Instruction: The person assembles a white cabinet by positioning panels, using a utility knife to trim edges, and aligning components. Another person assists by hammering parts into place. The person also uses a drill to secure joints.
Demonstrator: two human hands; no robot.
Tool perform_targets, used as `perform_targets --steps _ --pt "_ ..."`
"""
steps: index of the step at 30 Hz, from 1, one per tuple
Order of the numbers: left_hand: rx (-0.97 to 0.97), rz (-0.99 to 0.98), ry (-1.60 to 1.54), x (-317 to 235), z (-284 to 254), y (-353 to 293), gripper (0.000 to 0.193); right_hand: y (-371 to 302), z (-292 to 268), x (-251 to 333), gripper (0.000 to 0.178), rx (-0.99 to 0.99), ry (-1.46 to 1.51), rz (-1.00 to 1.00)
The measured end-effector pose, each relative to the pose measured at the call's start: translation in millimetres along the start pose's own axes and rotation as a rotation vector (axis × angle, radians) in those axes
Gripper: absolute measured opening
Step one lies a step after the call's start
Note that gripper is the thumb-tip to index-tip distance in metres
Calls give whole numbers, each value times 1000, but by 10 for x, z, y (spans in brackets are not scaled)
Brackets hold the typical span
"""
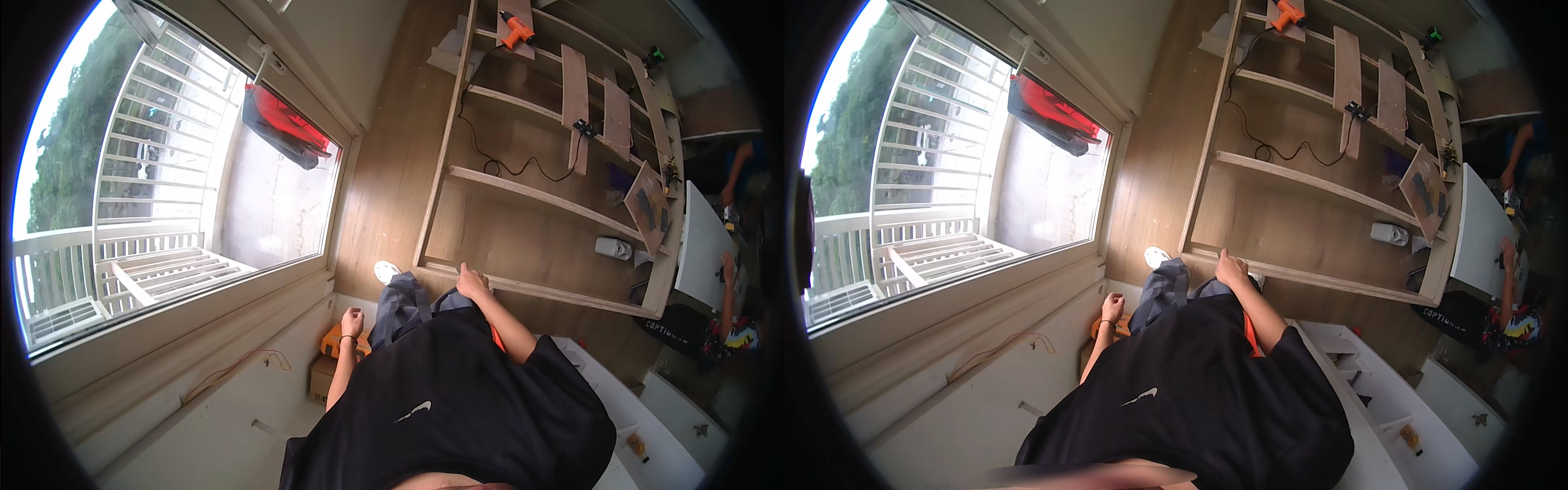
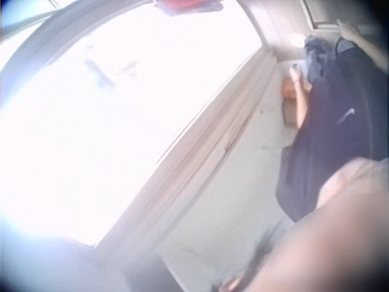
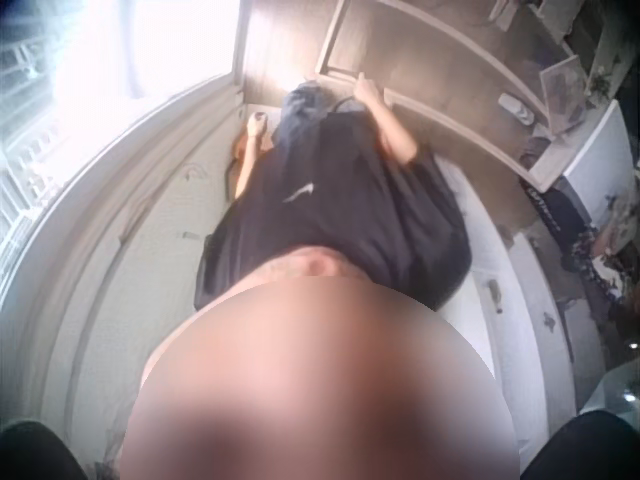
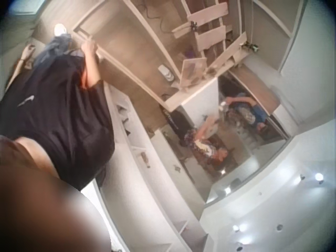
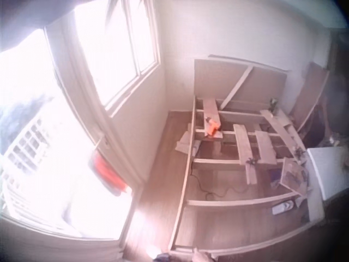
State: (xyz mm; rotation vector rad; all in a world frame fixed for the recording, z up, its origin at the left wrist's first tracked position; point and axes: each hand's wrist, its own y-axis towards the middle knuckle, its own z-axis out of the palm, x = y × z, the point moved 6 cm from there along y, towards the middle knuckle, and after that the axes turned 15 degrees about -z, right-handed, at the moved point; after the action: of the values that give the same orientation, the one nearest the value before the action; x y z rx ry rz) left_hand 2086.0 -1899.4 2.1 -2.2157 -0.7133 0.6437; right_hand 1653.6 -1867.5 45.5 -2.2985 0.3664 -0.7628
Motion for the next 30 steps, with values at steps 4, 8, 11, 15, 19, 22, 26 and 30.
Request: perform_targets --steps 4,8,11,15,19,22,26,30 --pt "65 221 135 -517 -531 380 28 206 -1 467 45 -86 138 67" --pt "113 380 232 -1329 -862 864 28 219 299 250 40 -216 683 148" --pt "140 453 218 -1969 -1012 1097 27 12 484 -98 38 -439 379 268" --pt "154 528 204 -2587 -1092 1335 30 -206 866 -482 46 -424 469 509" --pt "214 495 359 -2793 -990 1716 32 -134 1006 -486 45 -134 622 636" --pt "257 399 515 -2809 -1018 2089 36 212 771 -312 47 -254 791 644" --pt "326 225 609 -3005 -1135 2547 34 983 -61 -232 49 -353 534 542" --pt "265 241 649 -3941 -1160 2881 26 1540 -1362 -261 45 -468 614 496"
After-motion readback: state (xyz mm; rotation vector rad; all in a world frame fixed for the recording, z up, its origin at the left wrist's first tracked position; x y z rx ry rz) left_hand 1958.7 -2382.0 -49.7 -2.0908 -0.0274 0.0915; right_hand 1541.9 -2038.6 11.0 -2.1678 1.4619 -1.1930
